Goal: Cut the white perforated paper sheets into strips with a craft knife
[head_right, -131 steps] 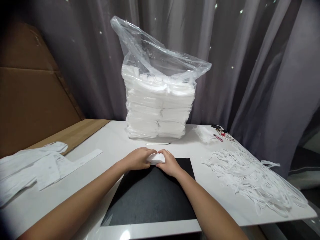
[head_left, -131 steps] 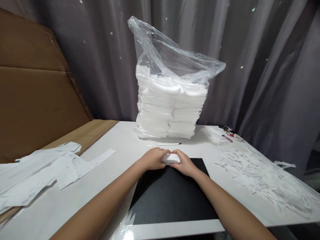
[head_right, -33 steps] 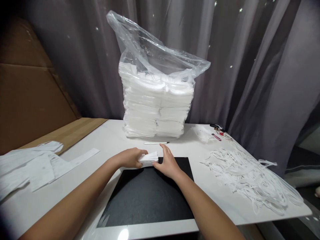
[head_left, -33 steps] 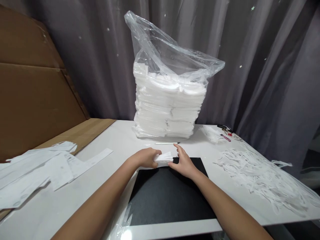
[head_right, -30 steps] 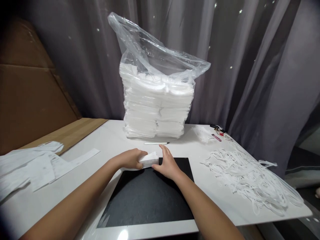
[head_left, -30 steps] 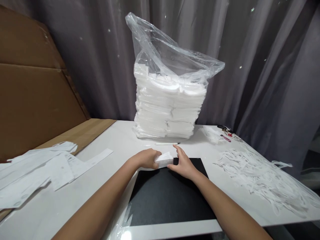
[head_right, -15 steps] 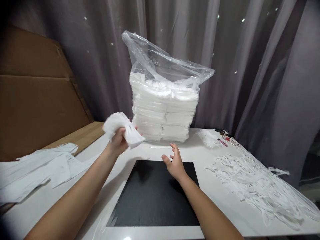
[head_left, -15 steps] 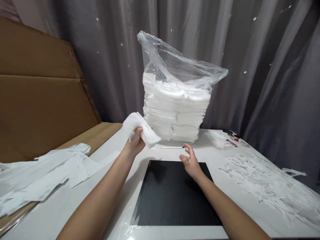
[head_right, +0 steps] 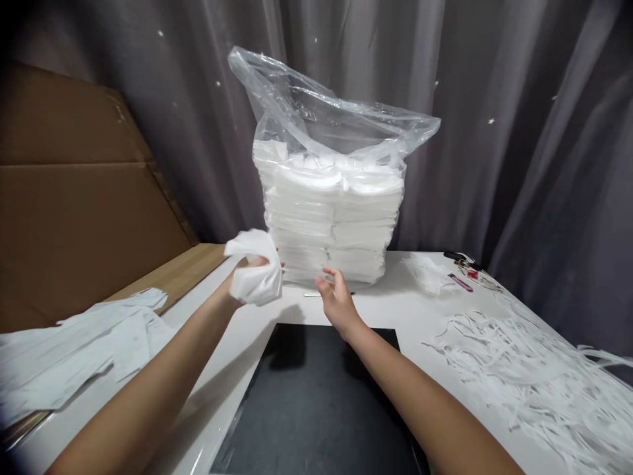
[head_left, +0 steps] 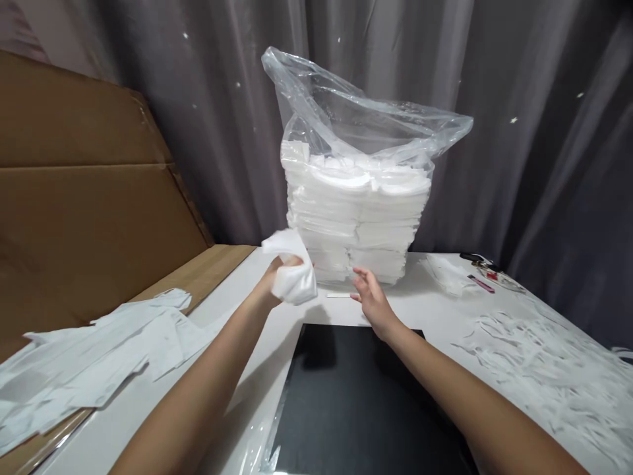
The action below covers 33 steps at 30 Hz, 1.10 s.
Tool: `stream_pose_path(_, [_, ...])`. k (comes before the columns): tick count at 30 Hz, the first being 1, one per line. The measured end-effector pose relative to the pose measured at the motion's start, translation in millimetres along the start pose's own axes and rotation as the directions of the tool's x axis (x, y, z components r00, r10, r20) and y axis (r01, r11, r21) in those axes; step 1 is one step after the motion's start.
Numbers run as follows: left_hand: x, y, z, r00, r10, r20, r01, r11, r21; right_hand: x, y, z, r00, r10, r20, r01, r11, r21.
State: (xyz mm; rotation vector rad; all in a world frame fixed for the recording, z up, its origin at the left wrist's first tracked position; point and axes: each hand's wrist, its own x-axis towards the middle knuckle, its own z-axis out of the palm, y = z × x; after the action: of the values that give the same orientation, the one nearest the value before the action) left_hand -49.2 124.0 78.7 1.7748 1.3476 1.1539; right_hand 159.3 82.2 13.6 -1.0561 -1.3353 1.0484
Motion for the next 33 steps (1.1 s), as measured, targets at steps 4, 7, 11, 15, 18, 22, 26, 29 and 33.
stream_pose_path(4, [-14, 12, -11.8, 0.995, -0.052, -0.080, 0.062, 0.990, 0.123, 44, -32, 21, 0.995, 0.046, 0.087, -0.071, 0.949, 0.306])
stream_pose_path(7, [-29, 25, -17.5, 0.975, -0.200, -0.093, 0.200, 0.980, -0.009, 60, -44, 41, 0.940, 0.135, 0.313, -0.262, 0.875, 0.407])
stream_pose_path(11, [-36, 29, -6.9, 0.931, -0.353, -0.093, 0.325, 0.918, -0.229, 56, -42, 55, 0.803, 0.169, 0.572, -0.416, 0.846, 0.334])
stream_pose_path(15, [-37, 22, 16.0, 0.926, -0.351, -0.137, 0.286, 0.893, -0.348, 38, -35, 53, 0.698, 0.103, 0.709, -0.486, 0.795, 0.363])
stream_pose_path(18, [-45, 20, 26.0, 0.931, -0.305, -0.199, 0.219, 0.905, -0.364, 23, -33, 51, 0.702, 0.111, 0.704, -0.463, 0.822, 0.332])
stream_pose_path(22, [-57, 26, 21.6, 0.940, -0.267, -0.210, 0.184, 0.920, -0.346, 7, -40, 49, 0.749, 0.067, 0.659, -0.316, 0.911, 0.266])
stream_pose_path(26, [-58, 41, 15.9, 0.964, -0.229, -0.132, 0.174, 0.926, -0.335, -14, -55, 47, 0.823, -0.020, 0.567, -0.117, 0.972, 0.203])
stream_pose_path(29, [-53, 54, 20.3, 0.983, -0.169, -0.069, 0.134, 0.926, -0.353, -32, -66, 49, 0.902, -0.037, 0.430, -0.023, 0.991, 0.133])
stream_pose_path(33, [-52, 69, 26.7, 0.986, -0.152, 0.063, 0.163, 0.869, -0.467, -50, -76, 57, 0.970, -0.057, 0.235, 0.039, 0.996, 0.080])
